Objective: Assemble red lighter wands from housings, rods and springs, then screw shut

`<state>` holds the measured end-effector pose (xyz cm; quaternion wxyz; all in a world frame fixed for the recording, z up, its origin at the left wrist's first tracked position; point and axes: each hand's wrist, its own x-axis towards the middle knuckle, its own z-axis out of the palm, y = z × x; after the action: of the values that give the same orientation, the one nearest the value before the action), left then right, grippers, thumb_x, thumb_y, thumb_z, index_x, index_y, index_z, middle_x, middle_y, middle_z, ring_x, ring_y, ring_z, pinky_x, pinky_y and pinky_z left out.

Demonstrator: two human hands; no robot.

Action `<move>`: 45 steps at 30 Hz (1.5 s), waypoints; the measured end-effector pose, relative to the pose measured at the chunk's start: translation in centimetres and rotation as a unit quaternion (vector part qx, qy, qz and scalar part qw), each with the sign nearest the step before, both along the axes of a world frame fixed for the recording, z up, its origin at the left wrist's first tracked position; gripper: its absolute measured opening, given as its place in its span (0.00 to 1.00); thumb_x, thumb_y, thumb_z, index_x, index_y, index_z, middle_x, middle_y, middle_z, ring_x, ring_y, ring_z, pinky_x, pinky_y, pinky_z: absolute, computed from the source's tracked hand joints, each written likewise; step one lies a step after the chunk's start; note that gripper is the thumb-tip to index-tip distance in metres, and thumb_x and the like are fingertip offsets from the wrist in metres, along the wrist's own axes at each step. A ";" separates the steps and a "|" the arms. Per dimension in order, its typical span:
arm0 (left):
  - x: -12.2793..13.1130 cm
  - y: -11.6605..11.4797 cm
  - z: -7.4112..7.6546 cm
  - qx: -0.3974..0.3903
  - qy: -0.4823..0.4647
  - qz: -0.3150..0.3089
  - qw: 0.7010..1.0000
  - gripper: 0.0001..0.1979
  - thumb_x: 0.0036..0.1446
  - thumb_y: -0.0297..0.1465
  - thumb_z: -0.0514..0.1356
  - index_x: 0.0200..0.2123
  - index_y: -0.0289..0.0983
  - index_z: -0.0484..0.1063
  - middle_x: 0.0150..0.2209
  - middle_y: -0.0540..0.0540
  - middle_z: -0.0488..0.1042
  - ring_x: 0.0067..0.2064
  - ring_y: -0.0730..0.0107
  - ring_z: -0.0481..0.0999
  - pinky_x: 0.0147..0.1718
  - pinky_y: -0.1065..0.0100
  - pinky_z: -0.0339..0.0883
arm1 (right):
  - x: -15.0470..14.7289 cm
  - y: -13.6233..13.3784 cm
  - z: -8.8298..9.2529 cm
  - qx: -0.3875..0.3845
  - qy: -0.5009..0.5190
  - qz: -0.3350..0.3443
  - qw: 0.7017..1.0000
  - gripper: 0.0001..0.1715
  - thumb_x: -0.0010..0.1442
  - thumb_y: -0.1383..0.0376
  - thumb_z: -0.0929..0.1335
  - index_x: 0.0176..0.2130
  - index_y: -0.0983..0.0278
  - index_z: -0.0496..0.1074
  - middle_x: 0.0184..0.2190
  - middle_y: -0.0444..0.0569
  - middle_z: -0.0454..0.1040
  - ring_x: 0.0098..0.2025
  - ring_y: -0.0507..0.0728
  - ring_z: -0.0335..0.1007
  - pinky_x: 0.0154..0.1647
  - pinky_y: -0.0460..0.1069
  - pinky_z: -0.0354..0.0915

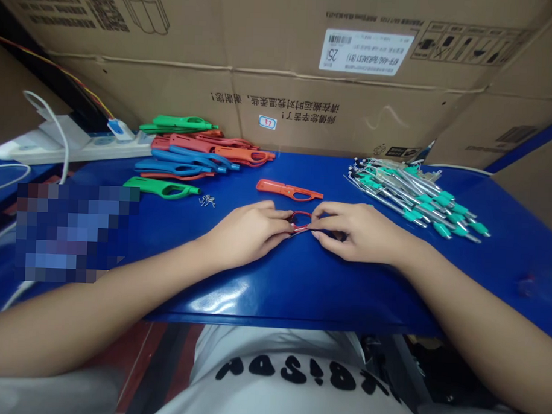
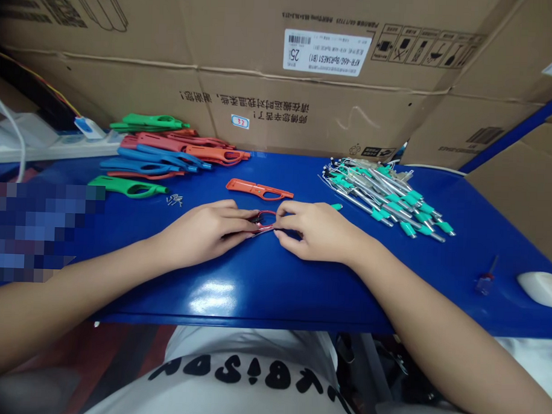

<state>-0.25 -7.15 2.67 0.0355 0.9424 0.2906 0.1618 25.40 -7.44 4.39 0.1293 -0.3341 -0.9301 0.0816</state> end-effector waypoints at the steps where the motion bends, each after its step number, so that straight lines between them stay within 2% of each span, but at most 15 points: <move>1: 0.0 0.0 0.0 0.004 0.003 0.001 1.000 0.14 0.70 0.33 0.54 0.47 0.41 0.81 0.54 0.46 0.79 0.43 0.63 0.75 0.44 0.62 0.72 | 0.0 0.0 0.0 0.001 -0.003 -0.001 1.000 0.13 0.66 0.64 0.66 0.40 0.62 0.81 0.46 0.50 0.79 0.35 0.54 0.75 0.36 0.50 0.67; 9: -0.1 -0.2 0.2 0.022 0.026 -0.003 0.999 0.15 0.71 0.34 0.53 0.47 0.44 0.82 0.55 0.48 0.78 0.40 0.64 0.74 0.40 0.62 0.72 | 0.2 0.3 -0.2 -0.013 0.041 0.014 0.999 0.14 0.66 0.64 0.65 0.45 0.62 0.80 0.44 0.50 0.80 0.36 0.54 0.75 0.36 0.48 0.67; 18: -0.1 -0.1 0.2 0.035 0.031 -0.008 0.999 0.16 0.71 0.33 0.53 0.47 0.44 0.81 0.53 0.47 0.79 0.40 0.64 0.73 0.40 0.64 0.71 | 0.0 -0.1 0.1 -0.006 0.017 -0.007 1.000 0.14 0.67 0.63 0.65 0.41 0.61 0.81 0.46 0.50 0.79 0.33 0.52 0.74 0.35 0.49 0.66; 22: 0.0 -0.2 0.1 0.035 0.038 -0.002 0.999 0.16 0.71 0.34 0.53 0.47 0.44 0.81 0.53 0.47 0.79 0.39 0.64 0.73 0.39 0.63 0.71 | 0.0 -0.1 0.1 -0.018 0.018 -0.017 1.000 0.14 0.66 0.63 0.66 0.42 0.61 0.81 0.46 0.49 0.79 0.34 0.53 0.74 0.35 0.48 0.66; 35: 0.3 -0.4 -0.4 0.024 0.005 0.025 0.999 0.14 0.70 0.35 0.55 0.46 0.43 0.81 0.53 0.48 0.79 0.42 0.63 0.76 0.42 0.62 0.73 | -0.3 0.0 -0.1 -0.041 0.057 -0.014 0.997 0.14 0.66 0.63 0.66 0.46 0.61 0.80 0.46 0.50 0.79 0.40 0.55 0.76 0.40 0.49 0.68; 45: 0.2 -0.5 -0.3 0.017 0.012 0.024 0.999 0.13 0.70 0.35 0.56 0.48 0.42 0.80 0.54 0.49 0.79 0.44 0.63 0.76 0.43 0.62 0.73 | -0.3 -0.1 -0.2 -0.043 0.029 -0.020 0.998 0.14 0.65 0.62 0.67 0.46 0.60 0.80 0.47 0.48 0.77 0.36 0.53 0.74 0.39 0.49 0.68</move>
<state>-0.04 -7.67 2.39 0.0119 0.9374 0.3110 0.1565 25.14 -7.49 4.15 0.1432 -0.3553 -0.9147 0.1287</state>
